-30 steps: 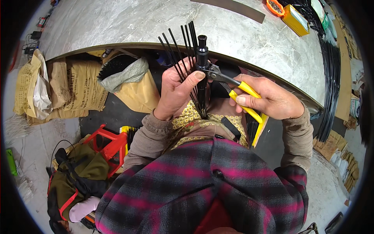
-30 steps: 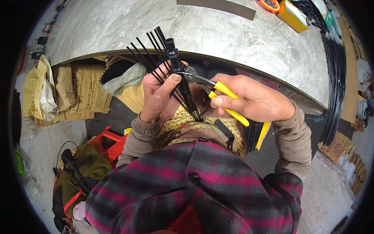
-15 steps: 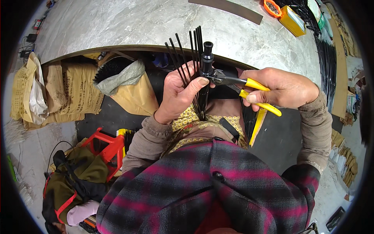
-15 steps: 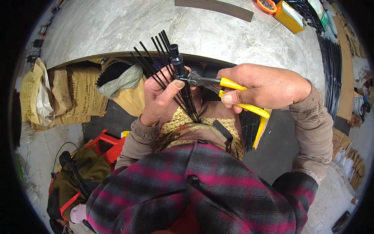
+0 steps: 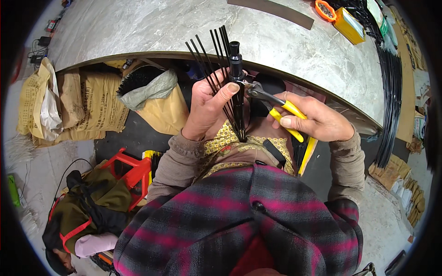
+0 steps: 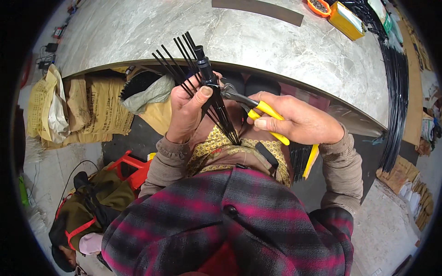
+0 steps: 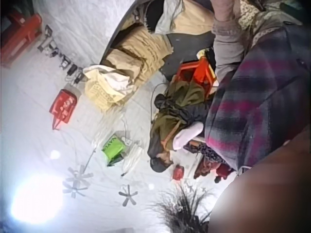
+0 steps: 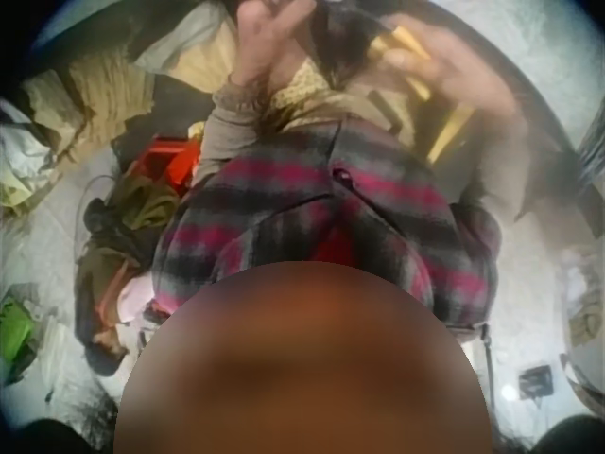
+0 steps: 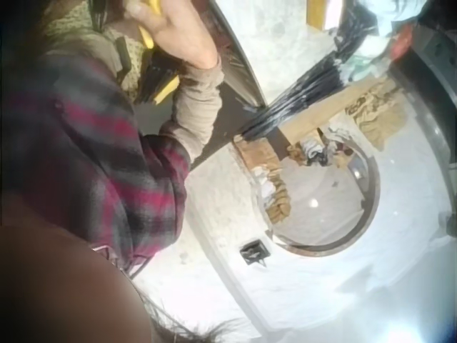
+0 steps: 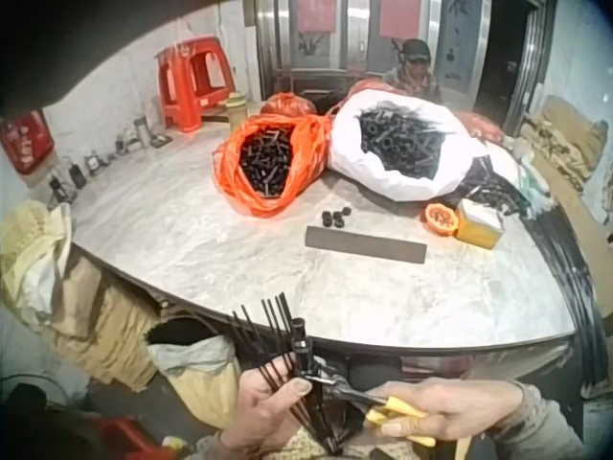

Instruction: Assembling a wiring harness by attaching a connector and trimming plastic cable ties.

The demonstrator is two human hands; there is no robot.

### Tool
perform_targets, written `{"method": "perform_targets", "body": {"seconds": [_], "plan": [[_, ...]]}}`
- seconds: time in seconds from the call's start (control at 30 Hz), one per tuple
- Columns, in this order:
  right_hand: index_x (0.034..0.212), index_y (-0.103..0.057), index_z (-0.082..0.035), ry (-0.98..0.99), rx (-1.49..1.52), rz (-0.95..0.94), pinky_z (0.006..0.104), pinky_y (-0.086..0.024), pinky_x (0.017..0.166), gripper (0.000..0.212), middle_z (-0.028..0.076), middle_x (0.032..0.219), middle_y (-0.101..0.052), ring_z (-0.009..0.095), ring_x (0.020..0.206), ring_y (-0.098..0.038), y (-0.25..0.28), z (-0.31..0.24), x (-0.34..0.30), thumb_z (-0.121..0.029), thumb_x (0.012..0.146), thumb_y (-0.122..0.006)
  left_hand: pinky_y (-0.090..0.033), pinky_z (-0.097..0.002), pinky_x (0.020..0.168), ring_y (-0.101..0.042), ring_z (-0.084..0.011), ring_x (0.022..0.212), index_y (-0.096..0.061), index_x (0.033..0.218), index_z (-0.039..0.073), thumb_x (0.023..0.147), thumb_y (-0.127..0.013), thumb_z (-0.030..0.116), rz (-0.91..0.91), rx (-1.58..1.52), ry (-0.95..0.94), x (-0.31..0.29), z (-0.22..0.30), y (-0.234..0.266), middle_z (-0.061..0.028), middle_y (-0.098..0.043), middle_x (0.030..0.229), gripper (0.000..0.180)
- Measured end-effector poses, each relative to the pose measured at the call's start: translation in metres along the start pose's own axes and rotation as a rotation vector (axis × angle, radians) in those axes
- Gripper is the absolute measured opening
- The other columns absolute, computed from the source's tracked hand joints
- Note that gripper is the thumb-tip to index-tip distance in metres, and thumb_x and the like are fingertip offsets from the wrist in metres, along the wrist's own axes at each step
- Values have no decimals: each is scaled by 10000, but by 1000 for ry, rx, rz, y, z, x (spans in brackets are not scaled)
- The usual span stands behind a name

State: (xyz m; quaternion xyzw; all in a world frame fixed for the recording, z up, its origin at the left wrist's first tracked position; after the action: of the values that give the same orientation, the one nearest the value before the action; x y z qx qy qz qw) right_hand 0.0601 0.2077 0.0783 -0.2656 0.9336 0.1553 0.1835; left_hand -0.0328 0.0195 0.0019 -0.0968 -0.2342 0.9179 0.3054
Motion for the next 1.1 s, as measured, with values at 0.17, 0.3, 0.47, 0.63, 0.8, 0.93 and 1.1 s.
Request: {"method": "perform_targets", "body": {"seconds": [0.17,0.3,0.47,0.63,0.8,0.93,1.1], "plan": [[1319,-468,13,55,131,60,301,-524,835,407,107,1096,-658,167,970,-648,-4,6,-1,-237,1008,-548,-528,-261,773,-628,-103,871,-622,1181,-47,951,-627,77,-24,33,-24,-1,2,-2,-53,-681,993,262],[1327,-463,14,33,205,38,290,-523,827,436,100,1094,-659,154,983,-632,-6,10,-1,-260,1002,-559,-529,-265,784,-628,-109,892,-623,1182,-48,950,-624,74,-21,63,-30,-1,3,-2,-62,-680,1021,262],[1324,-465,17,41,227,50,286,-522,822,453,102,1090,-659,148,966,-625,-8,10,3,-275,994,-569,-517,-270,830,-626,-119,930,-624,1176,-50,946,-621,53,-18,33,-48,-1,3,-5,-69,-679,1042,252],[1320,-468,16,64,273,43,287,-526,817,446,102,1073,-653,151,940,-633,-9,12,3,-271,993,-571,-514,-273,850,-629,-122,943,-620,1177,-50,942,-615,29,-16,7,-37,0,2,-4,-71,-680,1056,247],[1298,-479,15,20,281,34,300,-526,821,421,105,1068,-648,159,937,-638,-8,12,3,-257,991,-573,-520,-277,851,-634,-126,943,-612,1183,-46,940,-612,17,-27,-52,5,0,3,-6,-75,-679,1060,251],[1281,-489,16,61,270,42,309,-525,828,408,109,1071,-649,165,936,-641,-7,13,3,-252,986,-573,-519,-279,857,-635,-128,945,-612,1183,-47,939,-611,12,-9,-21,-4,0,2,-6,-77,-679,1062,250],[1286,-487,22,53,242,24,305,-521,839,425,114,1078,-651,169,949,-644,-3,10,4,-269,987,-567,-519,-279,860,-633,-129,952,-612,1182,-46,938,-614,11,-9,5,-17,0,2,-7,-79,-679,1068,251]]}}
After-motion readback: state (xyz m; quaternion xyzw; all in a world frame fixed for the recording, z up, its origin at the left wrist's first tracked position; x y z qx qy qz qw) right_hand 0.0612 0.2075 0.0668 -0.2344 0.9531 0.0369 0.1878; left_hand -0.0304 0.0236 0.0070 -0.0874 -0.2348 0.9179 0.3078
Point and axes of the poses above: each hand's wrist, its own x-axis towards the middle knuckle, its own y-axis out of the back of the hand, z = x × y, the point moved 4 cm from there along x, towards the middle knuckle
